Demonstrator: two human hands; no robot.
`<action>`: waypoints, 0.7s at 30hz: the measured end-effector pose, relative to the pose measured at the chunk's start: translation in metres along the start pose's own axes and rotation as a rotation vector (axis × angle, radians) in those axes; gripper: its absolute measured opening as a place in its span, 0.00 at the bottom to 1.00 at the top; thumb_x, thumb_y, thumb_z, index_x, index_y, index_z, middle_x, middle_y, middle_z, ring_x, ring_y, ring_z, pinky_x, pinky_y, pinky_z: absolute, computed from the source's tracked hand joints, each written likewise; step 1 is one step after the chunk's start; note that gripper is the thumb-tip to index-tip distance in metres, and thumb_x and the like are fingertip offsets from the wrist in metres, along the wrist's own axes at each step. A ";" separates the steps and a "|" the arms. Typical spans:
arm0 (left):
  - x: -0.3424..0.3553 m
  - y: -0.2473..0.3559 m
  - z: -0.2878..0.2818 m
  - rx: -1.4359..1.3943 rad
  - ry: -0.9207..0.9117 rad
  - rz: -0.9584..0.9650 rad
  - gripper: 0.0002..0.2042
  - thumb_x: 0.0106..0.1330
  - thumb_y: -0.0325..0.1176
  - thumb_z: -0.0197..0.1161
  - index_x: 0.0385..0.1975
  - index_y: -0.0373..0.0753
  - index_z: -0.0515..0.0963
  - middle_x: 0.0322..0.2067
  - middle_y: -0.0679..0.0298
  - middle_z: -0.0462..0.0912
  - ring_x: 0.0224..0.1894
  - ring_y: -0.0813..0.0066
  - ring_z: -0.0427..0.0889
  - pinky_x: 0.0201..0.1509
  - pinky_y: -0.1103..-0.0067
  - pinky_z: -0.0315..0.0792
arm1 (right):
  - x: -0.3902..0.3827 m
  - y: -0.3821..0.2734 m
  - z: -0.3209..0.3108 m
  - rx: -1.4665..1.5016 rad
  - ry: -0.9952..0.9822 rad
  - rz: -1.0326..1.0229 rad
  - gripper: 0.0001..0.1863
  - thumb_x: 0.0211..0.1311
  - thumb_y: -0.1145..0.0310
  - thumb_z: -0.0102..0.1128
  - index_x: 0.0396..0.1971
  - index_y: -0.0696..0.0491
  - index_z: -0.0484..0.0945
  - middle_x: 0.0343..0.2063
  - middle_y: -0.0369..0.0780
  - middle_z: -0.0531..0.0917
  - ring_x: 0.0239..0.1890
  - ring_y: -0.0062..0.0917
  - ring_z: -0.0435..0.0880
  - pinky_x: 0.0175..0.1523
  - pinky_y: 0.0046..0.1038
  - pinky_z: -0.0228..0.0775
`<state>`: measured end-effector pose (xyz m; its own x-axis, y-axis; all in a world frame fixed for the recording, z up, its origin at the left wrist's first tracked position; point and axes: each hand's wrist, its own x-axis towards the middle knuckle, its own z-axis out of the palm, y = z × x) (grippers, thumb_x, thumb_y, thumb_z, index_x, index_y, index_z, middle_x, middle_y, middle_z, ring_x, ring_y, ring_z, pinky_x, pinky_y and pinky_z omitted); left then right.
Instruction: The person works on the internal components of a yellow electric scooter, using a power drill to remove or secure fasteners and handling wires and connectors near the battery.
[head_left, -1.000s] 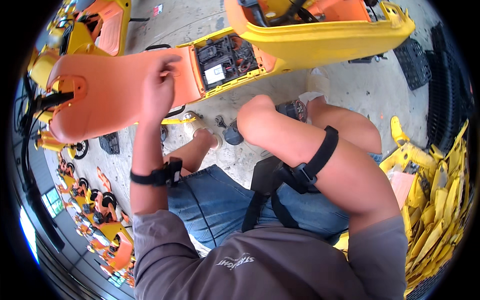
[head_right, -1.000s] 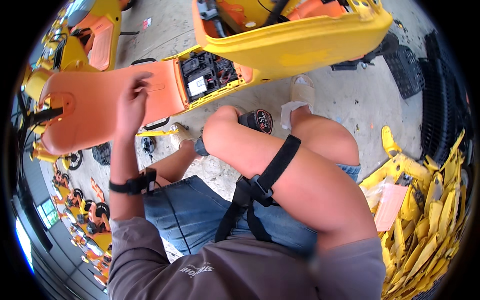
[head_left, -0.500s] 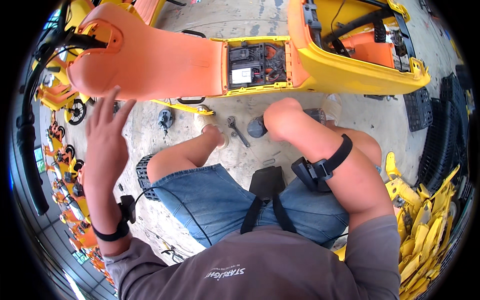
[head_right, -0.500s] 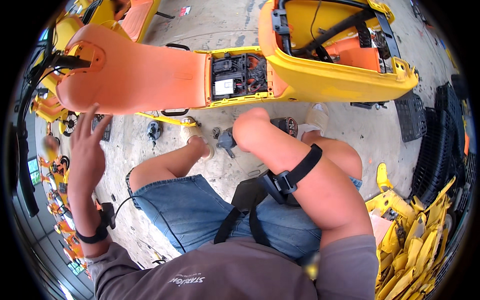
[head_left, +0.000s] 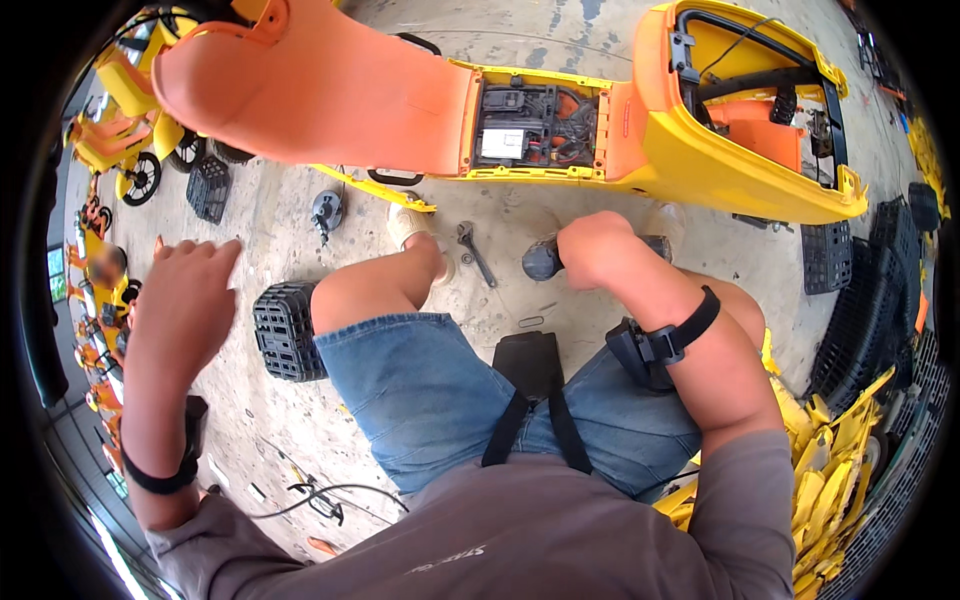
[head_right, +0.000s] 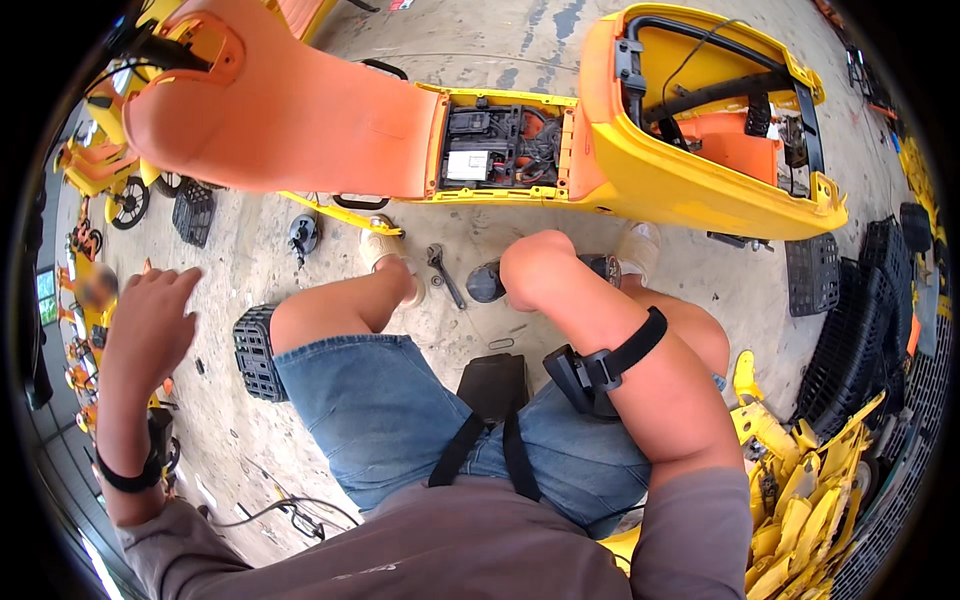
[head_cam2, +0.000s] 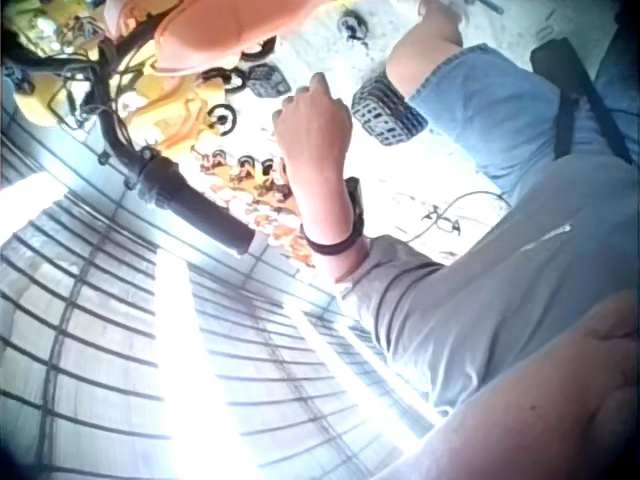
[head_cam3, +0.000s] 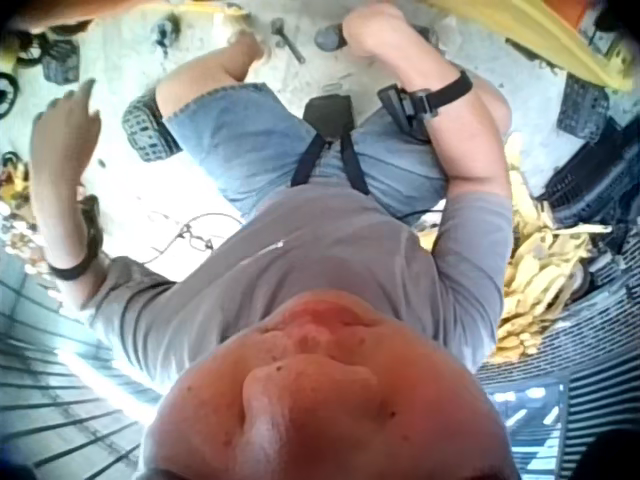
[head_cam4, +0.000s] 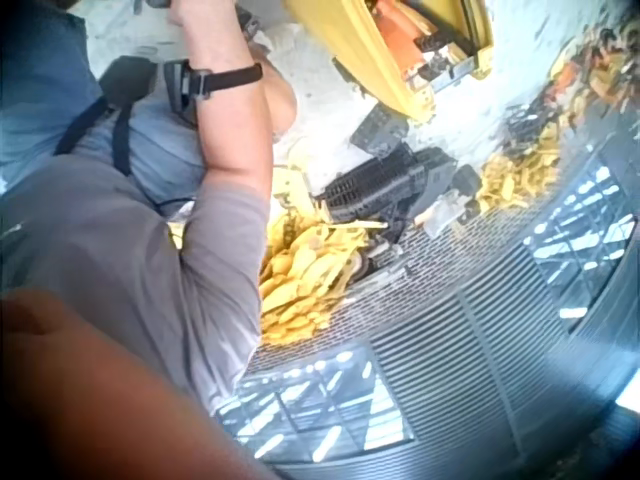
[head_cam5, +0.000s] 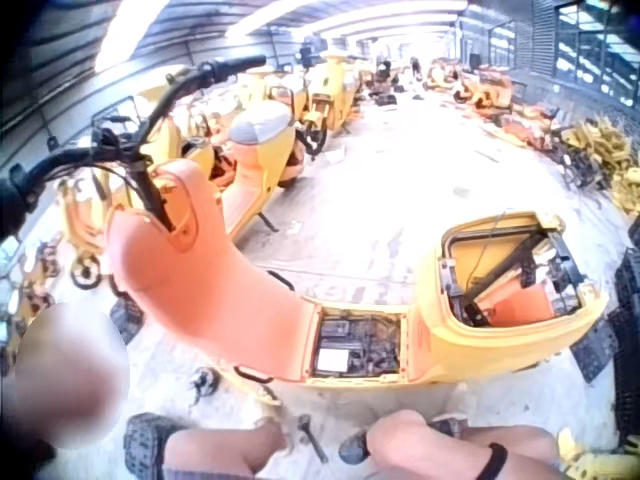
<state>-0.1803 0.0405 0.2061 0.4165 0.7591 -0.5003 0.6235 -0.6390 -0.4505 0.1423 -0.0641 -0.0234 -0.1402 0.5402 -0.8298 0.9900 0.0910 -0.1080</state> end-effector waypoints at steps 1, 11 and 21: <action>0.003 0.008 0.009 -0.142 0.096 0.097 0.22 0.55 0.27 0.67 0.53 0.38 0.76 0.41 0.56 0.83 0.51 0.55 0.78 0.58 0.64 0.69 | 0.001 -0.002 0.000 -0.004 0.001 -0.001 0.15 0.47 0.69 0.63 0.37 0.50 0.88 0.36 0.39 0.88 0.41 0.32 0.88 0.43 0.32 0.79; 0.130 0.160 0.064 -1.169 0.194 0.225 0.16 0.66 0.35 0.60 0.51 0.37 0.78 0.38 0.53 0.85 0.41 0.54 0.84 0.47 0.65 0.76 | -0.010 0.004 -0.005 0.022 0.096 0.007 0.15 0.49 0.70 0.61 0.38 0.52 0.86 0.39 0.42 0.88 0.44 0.36 0.87 0.47 0.35 0.79; 0.181 0.194 0.093 -0.990 0.181 0.352 0.20 0.65 0.42 0.59 0.53 0.38 0.77 0.45 0.51 0.84 0.49 0.53 0.82 0.52 0.63 0.76 | -0.034 0.010 0.008 0.125 0.309 -0.056 0.14 0.53 0.72 0.56 0.42 0.52 0.75 0.34 0.45 0.85 0.39 0.43 0.84 0.42 0.44 0.76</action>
<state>-0.0456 0.0424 -0.0399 0.7192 0.6107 -0.3315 0.6753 -0.5019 0.5405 0.1576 -0.0881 -0.0005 -0.1739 0.7668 -0.6179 0.9723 0.0344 -0.2310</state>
